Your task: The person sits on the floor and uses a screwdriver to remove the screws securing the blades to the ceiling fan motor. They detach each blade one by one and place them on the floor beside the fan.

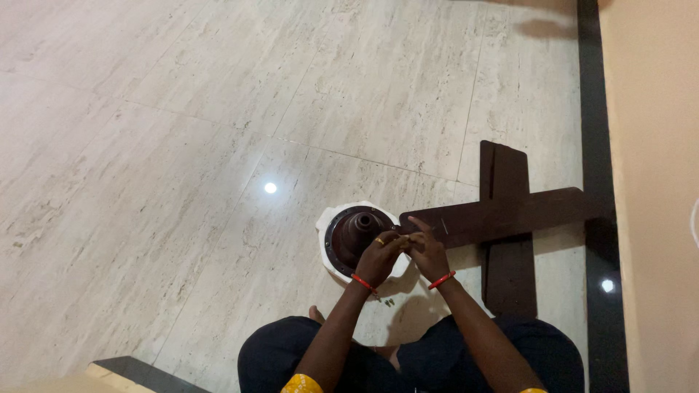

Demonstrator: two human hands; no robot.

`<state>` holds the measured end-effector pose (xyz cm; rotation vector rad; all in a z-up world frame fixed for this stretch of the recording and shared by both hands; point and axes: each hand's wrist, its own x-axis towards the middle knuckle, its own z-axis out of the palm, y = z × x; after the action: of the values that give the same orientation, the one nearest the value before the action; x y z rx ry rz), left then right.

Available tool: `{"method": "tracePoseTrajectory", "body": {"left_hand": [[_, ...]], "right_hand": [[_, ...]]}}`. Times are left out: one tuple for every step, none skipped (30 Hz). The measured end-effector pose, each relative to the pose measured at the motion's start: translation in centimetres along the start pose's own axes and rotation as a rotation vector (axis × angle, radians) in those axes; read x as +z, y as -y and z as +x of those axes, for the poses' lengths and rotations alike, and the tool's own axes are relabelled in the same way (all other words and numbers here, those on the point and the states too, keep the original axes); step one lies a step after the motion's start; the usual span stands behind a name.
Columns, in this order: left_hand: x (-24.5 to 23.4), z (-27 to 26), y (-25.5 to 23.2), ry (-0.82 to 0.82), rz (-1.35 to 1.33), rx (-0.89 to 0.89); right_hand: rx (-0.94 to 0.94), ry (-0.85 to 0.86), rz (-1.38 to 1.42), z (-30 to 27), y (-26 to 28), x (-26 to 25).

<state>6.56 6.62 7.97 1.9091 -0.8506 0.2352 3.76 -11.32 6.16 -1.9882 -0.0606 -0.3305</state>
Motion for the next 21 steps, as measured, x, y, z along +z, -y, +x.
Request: {"method": "tracePoseTrajectory", "body": {"left_hand": [[0.1, -0.1, 0.3, 0.002, 0.005, -0.009], [0.2, -0.2, 0.4, -0.012, 0.025, 0.006], [0.2, -0.3, 0.5, -0.027, 0.045, 0.022], [0.2, -0.3, 0.5, -0.043, 0.066, 0.038], [0.2, -0.4, 0.4, -0.070, 0.106, 0.070], [0.2, -0.4, 0.4, -0.098, 0.145, 0.102], [0.1, -0.5, 0.3, -0.124, 0.184, 0.132], [0.1, -0.5, 0.2, -0.117, 0.201, 0.143], [0.0, -0.8, 0.0, -0.107, 0.219, 0.150], [0.0, -1.1, -0.1, -0.097, 0.236, 0.158], [0.1, -1.3, -0.2, -0.102, 0.247, 0.159], [0.2, -1.4, -0.2, -0.107, 0.258, 0.160], [0.3, -1.4, -0.3, -0.113, 0.269, 0.165], [0.4, -1.6, -0.4, -0.082, 0.162, 0.078], [0.6, -1.6, -0.5, -0.052, 0.055, -0.008], [0.7, -1.6, -0.6, -0.021, -0.052, -0.094], [0.9, -1.6, -0.8, -0.045, 0.049, -0.028], [1.0, -1.6, -0.9, -0.069, 0.150, 0.039], [1.1, -1.6, -1.0, -0.094, 0.250, 0.106], [1.1, -1.6, -1.1, -0.106, 0.245, 0.111], [1.1, -1.5, -1.2, -0.120, 0.241, 0.115]], "right_hand": [[-0.009, 0.019, -0.025, 0.2, -0.1, 0.0], [-0.052, 0.022, -0.034, 0.3, -0.2, -0.1], [-0.096, 0.025, -0.042, 0.4, -0.2, -0.1], [-0.140, 0.029, -0.050, 0.6, -0.2, -0.1], [-0.109, 0.038, -0.039, 0.6, -0.2, -0.2], [-0.078, 0.048, -0.028, 0.6, -0.2, -0.2], [-0.044, 0.060, -0.016, 0.5, -0.1, -0.2], [-0.043, 0.040, 0.003, 0.4, 0.0, -0.1], [-0.038, 0.021, 0.025, 0.0, 0.1, 0.4], [-0.034, 0.003, 0.047, -0.4, 0.2, 0.8], [-0.055, -0.005, 0.082, -0.7, 0.3, 1.1], [-0.077, -0.013, 0.116, -0.9, 0.4, 1.5], [-0.101, -0.024, 0.151, -1.1, 0.5, 1.8], [-0.125, -0.073, 0.076, -1.3, 0.6, 2.1], [-0.150, -0.122, 0.000, -1.4, 0.7, 2.3], [-0.174, -0.171, -0.076, -1.4, 0.8, 2.5], [-0.144, -0.202, -0.078, -1.5, 0.8, 2.5], [-0.114, -0.234, -0.079, -1.6, 0.7, 2.6], [-0.084, -0.265, -0.082, -1.5, 0.6, 2.6], [-0.074, -0.272, -0.126, -1.5, 0.5, 2.6], [-0.066, -0.277, -0.170, -1.5, 0.4, 2.6]]}}
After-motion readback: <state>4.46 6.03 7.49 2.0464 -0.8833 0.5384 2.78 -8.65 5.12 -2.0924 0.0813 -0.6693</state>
